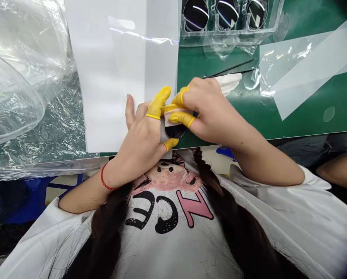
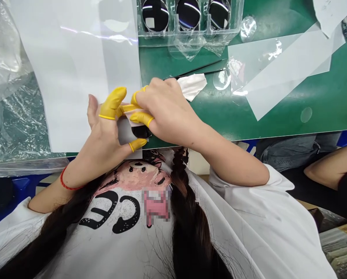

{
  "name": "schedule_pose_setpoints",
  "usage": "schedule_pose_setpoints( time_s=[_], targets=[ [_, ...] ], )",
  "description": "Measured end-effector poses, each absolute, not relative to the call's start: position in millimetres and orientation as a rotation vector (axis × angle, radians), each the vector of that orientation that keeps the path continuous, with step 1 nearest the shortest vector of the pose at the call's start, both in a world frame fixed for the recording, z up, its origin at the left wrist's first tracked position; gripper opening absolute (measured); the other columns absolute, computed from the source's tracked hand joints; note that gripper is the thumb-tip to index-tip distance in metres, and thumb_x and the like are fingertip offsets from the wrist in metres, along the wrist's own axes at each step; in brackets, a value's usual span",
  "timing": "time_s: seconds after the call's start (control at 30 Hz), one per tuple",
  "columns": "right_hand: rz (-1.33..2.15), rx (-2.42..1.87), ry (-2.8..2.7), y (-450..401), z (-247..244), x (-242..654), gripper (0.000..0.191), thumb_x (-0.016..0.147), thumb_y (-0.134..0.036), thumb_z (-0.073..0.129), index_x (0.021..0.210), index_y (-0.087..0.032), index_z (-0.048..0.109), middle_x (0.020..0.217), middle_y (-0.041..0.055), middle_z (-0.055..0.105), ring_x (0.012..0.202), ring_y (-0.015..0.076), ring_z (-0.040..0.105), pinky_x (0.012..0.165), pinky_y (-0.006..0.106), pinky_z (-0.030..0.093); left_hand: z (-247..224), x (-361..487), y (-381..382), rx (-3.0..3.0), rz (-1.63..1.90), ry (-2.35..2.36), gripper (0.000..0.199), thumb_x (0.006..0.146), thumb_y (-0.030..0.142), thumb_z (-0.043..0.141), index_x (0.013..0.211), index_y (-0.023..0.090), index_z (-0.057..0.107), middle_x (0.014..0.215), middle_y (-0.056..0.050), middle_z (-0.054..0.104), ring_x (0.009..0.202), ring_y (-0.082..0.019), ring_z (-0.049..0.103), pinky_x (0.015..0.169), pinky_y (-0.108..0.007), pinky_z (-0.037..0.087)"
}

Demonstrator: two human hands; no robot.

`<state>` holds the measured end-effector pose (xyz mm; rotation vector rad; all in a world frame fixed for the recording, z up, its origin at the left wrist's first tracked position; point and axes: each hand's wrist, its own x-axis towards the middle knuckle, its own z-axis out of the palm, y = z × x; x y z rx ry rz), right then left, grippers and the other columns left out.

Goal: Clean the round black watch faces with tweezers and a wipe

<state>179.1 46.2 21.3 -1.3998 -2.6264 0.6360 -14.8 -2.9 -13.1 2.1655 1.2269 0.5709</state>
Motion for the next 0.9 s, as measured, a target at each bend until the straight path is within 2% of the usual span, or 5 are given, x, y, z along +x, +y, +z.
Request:
schedule_pose_setpoints(
  time_s=[0.3,0.53,0.7,0.8,0.9],
  targets=[
    [0.527,-1.389,-2.517,48,7,182,0.034,0.103,-0.048,0.043,0.09,-0.023,0.062,0.087,0.0054,0.069,0.092,0.0244,0.06,0.085,0.046,0.046,-10,-15,-3,2.246,0.585,1.221,0.077,0.094,0.043,0.062,0.151,0.011,0.022,0.149,-0.019,0.051,0.138,-0.033,0.049,0.129,-0.062,0.009],
    [0.733,-1.083,-2.418,37,29,200,0.027,0.104,-0.044,0.046,0.096,-0.026,0.064,0.091,0.0004,0.07,0.083,0.0155,0.062,0.075,0.034,0.047,-8,-15,-2,2.167,0.553,1.223,0.072,0.094,0.036,0.059,0.153,0.02,0.021,0.14,-0.011,0.058,0.141,-0.028,0.049,0.13,-0.062,0.001],
    [0.633,-1.101,-2.741,48,29,181,0.029,0.102,-0.036,0.046,0.081,-0.023,0.06,0.08,0.0007,0.062,0.081,0.0178,0.061,0.08,0.038,0.042,-13,-18,0,2.187,0.535,1.2,0.07,0.092,0.04,0.064,0.149,0.022,0.027,0.149,-0.015,0.051,0.148,-0.033,0.04,0.129,-0.064,0.004],
    [0.435,-1.189,-2.89,56,27,166,0.015,0.097,-0.021,0.049,0.089,-0.022,0.061,0.087,0.0033,0.064,0.088,0.0218,0.061,0.08,0.041,0.041,-17,-19,2,2.21,0.52,1.208,0.069,0.092,0.045,0.063,0.147,0.023,0.028,0.158,-0.017,0.041,0.152,-0.034,0.032,0.128,-0.066,0.007],
    [0.327,-1.236,-2.924,57,23,161,0.017,0.096,-0.016,0.046,0.096,-0.023,0.062,0.091,0.0058,0.066,0.095,0.025,0.06,0.083,0.044,0.041,-21,-20,2,2.222,0.526,1.218,0.072,0.091,0.048,0.063,0.148,0.022,0.028,0.159,-0.019,0.039,0.152,-0.034,0.032,0.128,-0.065,0.008]
  ],
)
